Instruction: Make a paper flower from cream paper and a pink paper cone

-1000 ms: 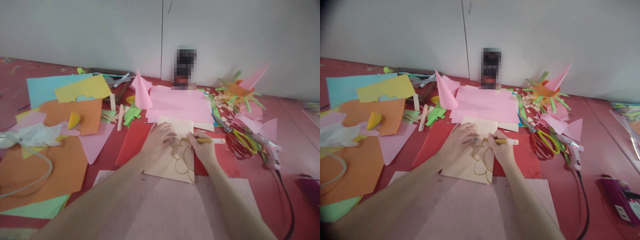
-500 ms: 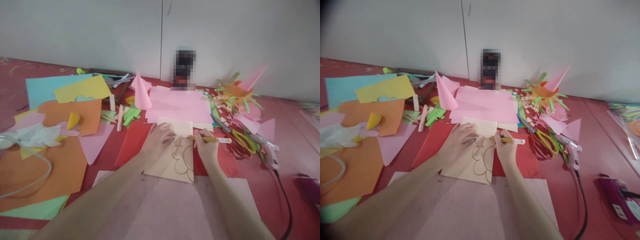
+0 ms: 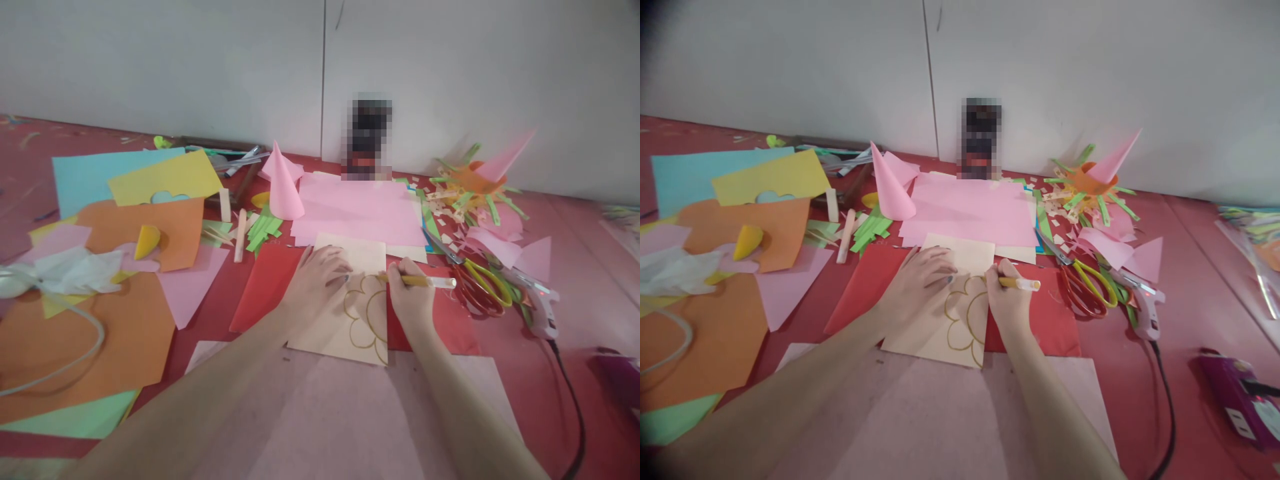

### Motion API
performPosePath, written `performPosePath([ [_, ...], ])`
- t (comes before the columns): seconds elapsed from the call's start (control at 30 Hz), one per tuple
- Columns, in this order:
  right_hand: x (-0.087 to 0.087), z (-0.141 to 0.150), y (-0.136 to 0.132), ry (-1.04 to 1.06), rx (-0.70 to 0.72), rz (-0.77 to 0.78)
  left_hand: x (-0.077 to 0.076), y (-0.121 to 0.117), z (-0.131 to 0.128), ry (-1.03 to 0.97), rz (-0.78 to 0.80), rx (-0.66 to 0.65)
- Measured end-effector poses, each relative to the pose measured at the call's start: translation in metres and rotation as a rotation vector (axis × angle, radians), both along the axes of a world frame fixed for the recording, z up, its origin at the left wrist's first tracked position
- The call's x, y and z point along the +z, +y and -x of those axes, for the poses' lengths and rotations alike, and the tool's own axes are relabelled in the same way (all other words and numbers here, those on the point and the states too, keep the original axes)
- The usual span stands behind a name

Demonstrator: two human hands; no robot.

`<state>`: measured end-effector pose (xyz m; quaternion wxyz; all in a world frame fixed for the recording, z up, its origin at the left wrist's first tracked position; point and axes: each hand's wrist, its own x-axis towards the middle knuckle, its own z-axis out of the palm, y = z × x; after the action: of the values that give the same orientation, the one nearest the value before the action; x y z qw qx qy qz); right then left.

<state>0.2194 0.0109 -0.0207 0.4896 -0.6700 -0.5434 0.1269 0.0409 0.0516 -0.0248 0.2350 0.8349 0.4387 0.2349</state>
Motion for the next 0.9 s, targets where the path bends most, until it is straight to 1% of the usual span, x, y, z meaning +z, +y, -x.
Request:
performPosePath([
  [0.1, 0.0002, 0.001, -0.0002, -0.002, -0.017, -0.018, 0.001, -0.0003, -0.0007, 0.006, 0.009, 0.005],
  [0.3, 0.0025, 0.0012, -0.0014, 0.073, -0.037, -0.019, -0.0001, 0.0003, -0.0004, 0.001, 0.008, 0.009],
  [0.4, 0.0025, 0.0002, -0.0018, 0.03, -0.047, -0.003, -0.0012, 0.0002, 0.0005, -0.008, 0.009, -0.008],
  [0.53, 0.0025, 0.0005, -0.0012, -0.018, -0.038, 0.014, 0.0014, -0.0003, -0.0002, 0.001, 0.017, 0.001],
  [0.73, 0.001, -0.0007, -0.0009, 0.04, -0.039, 0.002, 0.006, -0.0013, -0.0023, 0.011, 0.036, 0.019],
  [0.8, 0.0001, -0.0021, -0.001, 0.03, -0.05, 0.003, 0.0059, -0.0014, -0.0021, 0.009, 0.038, 0.018],
  [0.9, 0.001, -0.003, -0.0008, 0.068, -0.044, -0.003, 0.0046, -0.0011, -0.0014, 0.008, 0.026, 0.009],
])
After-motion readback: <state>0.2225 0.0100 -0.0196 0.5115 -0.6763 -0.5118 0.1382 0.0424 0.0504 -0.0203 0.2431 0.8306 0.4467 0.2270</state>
